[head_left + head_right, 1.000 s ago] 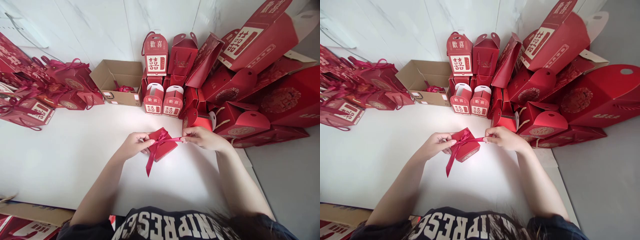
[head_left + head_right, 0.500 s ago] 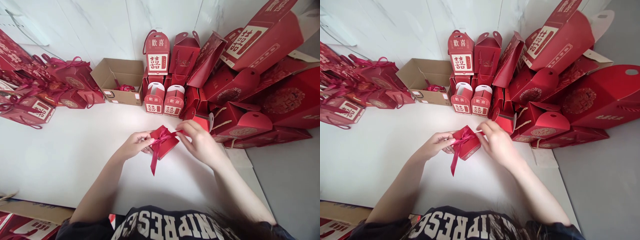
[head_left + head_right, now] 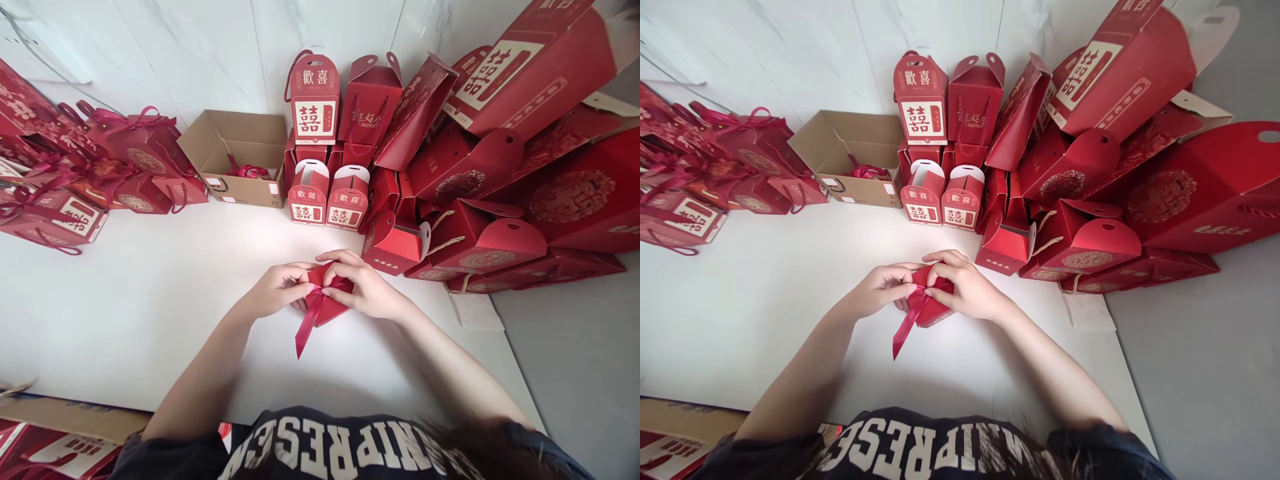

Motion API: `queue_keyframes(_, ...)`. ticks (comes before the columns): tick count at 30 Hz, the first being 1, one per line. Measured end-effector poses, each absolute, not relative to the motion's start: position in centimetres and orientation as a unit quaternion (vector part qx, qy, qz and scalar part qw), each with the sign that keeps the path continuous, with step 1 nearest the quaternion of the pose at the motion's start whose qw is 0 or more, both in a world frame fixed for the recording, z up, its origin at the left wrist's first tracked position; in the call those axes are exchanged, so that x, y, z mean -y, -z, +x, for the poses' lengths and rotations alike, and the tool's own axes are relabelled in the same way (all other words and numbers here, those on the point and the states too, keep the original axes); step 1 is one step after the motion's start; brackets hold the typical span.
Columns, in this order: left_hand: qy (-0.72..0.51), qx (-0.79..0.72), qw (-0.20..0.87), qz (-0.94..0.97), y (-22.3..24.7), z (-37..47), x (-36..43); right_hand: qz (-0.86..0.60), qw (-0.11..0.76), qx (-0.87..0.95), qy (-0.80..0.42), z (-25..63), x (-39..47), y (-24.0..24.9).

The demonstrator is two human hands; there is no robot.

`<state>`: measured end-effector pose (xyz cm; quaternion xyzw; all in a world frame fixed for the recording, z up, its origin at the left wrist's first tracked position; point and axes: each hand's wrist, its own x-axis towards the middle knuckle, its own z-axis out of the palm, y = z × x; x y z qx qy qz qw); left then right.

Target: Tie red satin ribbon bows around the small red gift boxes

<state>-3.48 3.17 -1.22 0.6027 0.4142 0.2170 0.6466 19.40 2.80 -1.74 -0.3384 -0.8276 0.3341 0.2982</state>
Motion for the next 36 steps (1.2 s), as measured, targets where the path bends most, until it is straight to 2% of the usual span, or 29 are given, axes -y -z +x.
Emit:
queue_keyframes(9,-0.241,-0.388,0.674,0.581,2.5,-3.7,-4.2,-0.334,0.305,0.819,-0.353,19.7,-3.0,1.9)
queue_keyframes(14,-0.245,-0.391,0.652,0.601,2.2,-3.8,-4.0,-0.405,0.302,0.751,-0.425,21.5,-3.2,0.4)
queue_keyframes(19,-0.255,-0.421,0.629,0.601,1.7,-3.9,-3.6,-0.473,0.223,0.727,-0.445,22.9,-3.6,-0.2)
queue_keyframes(22,-0.263,-0.425,0.627,0.597,1.7,-3.8,-3.6,-0.448,0.196,0.729,-0.479,22.9,-3.8,0.3)
queue_keyframes(28,-0.263,-0.415,0.637,0.594,1.9,-3.8,-3.6,-0.382,0.211,0.698,-0.568,23.2,-4.0,1.1)
queue_keyframes(33,-0.252,-0.402,0.639,0.606,1.9,-4.0,-3.8,-0.361,0.136,0.703,-0.597,24.4,-4.1,0.5)
queue_keyframes(36,-0.242,-0.383,0.645,0.615,1.7,-4.1,-3.9,-0.369,0.108,0.725,-0.571,25.2,-4.0,-0.4)
